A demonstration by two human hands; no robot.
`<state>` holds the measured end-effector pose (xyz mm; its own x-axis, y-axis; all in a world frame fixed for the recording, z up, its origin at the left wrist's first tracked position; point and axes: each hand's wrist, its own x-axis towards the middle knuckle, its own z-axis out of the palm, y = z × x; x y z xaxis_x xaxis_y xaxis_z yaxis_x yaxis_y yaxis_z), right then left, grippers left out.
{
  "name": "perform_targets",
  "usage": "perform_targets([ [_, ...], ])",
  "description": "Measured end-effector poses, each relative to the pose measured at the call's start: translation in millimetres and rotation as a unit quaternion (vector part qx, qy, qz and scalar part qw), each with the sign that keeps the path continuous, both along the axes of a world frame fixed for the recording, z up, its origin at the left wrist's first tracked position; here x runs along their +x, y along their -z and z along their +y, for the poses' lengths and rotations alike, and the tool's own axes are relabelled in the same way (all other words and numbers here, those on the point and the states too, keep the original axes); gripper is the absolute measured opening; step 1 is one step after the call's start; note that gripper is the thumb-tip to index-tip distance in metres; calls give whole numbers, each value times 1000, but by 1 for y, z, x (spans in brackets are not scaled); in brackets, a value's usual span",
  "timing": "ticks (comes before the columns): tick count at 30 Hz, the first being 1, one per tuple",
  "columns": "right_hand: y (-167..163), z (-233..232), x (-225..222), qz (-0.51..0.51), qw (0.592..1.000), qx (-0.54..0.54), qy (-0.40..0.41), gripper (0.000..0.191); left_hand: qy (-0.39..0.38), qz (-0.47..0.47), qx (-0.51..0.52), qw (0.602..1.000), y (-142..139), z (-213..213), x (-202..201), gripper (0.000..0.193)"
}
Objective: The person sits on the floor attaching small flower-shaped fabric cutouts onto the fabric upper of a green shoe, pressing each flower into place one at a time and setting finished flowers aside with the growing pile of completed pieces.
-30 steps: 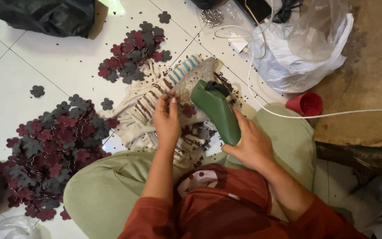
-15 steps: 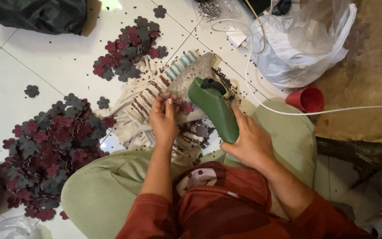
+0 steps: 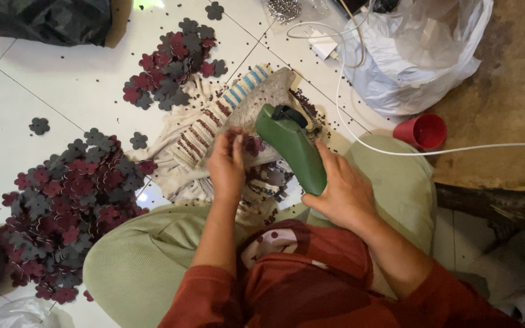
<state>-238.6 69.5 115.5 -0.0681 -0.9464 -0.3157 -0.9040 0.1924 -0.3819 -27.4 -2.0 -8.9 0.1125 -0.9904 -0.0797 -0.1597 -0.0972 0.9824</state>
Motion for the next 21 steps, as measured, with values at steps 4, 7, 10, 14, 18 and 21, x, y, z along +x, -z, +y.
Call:
perform_targets([
  [4,-2,0,0,3,1000,1,-2,110,54,-154,-24,986,-20,0,-3,19],
  [7,-5,-1,0,-8,1000,2,6,110,78,-196,-42,977,-27,1,-3,19],
  [10,-9,1,-1,-45,999,-9,18,112,80,-222,-81,968,-25,3,-1,25],
  [14,-23,17,-14,-134,970,-203,5,108,90,-207,-100,969,-15,6,1,24],
  [18,-32,39,-31,-253,924,-281,59,80,96,-235,-151,955,-2,4,-2,28],
  [21,-20,33,-25,-299,923,-241,27,54,92,-237,-168,952,5,5,-2,32],
])
